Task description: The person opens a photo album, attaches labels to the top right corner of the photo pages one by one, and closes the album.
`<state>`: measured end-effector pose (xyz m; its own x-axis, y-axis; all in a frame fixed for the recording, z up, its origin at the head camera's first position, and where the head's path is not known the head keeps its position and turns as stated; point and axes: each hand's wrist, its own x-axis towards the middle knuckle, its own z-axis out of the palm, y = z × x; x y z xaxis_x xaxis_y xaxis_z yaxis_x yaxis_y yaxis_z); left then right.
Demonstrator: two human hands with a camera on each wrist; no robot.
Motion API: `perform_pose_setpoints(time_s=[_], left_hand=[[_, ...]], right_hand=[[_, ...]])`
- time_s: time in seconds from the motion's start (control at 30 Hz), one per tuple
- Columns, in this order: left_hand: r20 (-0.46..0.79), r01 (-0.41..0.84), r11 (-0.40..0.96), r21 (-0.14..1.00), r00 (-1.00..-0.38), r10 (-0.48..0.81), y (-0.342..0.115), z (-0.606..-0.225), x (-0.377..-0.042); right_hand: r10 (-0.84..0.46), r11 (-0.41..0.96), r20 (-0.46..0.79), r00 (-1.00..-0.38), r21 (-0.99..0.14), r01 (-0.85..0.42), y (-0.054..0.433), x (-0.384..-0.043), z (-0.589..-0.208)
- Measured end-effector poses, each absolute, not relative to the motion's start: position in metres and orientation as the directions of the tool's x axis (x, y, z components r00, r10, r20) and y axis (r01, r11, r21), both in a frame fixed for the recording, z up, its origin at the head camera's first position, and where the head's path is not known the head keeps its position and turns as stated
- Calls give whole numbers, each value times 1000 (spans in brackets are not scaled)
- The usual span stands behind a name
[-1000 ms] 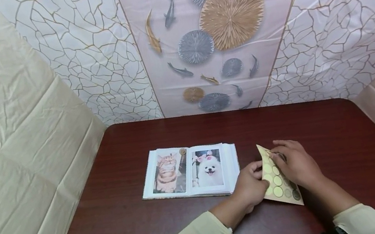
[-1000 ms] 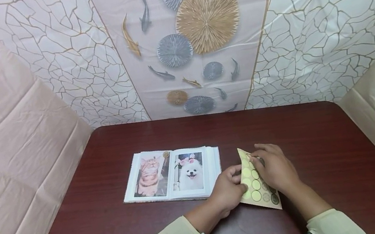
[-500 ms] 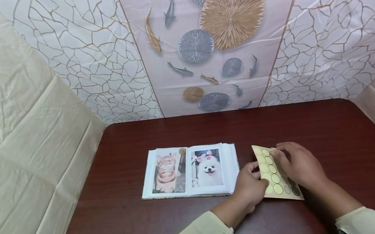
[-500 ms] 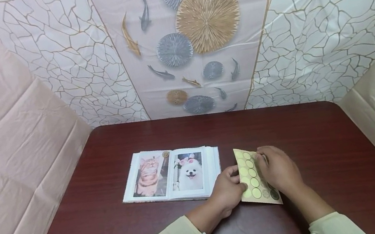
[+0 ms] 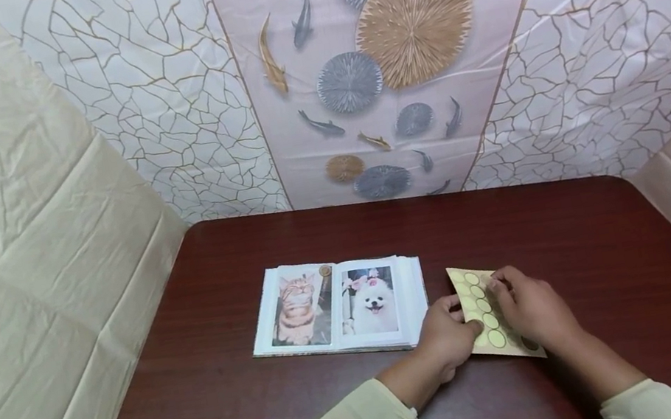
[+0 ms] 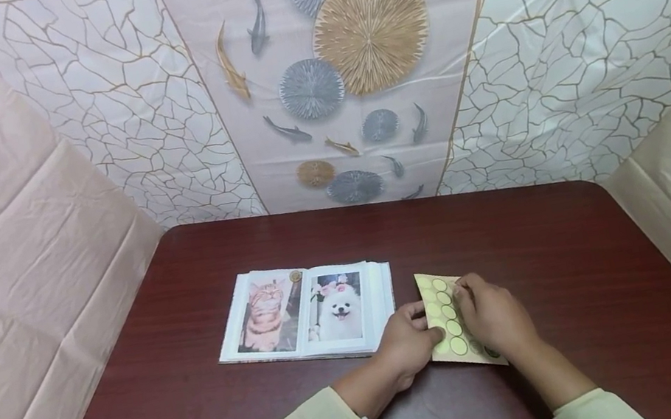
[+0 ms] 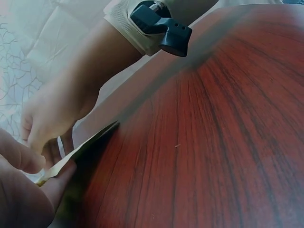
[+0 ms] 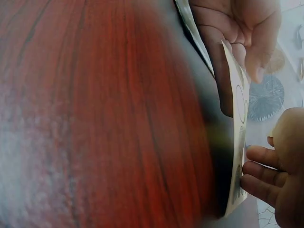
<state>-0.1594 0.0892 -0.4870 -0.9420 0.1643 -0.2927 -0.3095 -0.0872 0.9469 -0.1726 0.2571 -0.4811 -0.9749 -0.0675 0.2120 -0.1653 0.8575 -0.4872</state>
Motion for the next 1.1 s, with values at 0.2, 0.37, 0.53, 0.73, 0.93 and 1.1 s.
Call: perform_pose_setpoints(time_s=[0.2,0.37,0.53,0.73,0.93,1.1], left_hand=[[-267,-270,10,963,-947,179,84,-479,-154],[-250,-226,140,964,-949,194,74,-473,-151],[-254,-213,182,960,-936,243,64,-468,-145],[-239,-156,267,951,-919,315,49,-459,-137],[-130,46,375,926,-892,432,25,-452,-130],[9,208,320,924,-851,526,7,-449,-127]], right_hand=[[-63,869,196,-979,-471,-151,258,-171,-483],[-65,882,196,-978,-447,-148,259,-170,-485],[-59,893,194,-979,-429,-138,260,-170,-488],[-56,897,215,-975,-418,-143,259,-170,-490],[-60,892,210,-976,-427,-147,257,-169,-491],[-56,881,207,-977,-449,-146,255,-165,-492]])
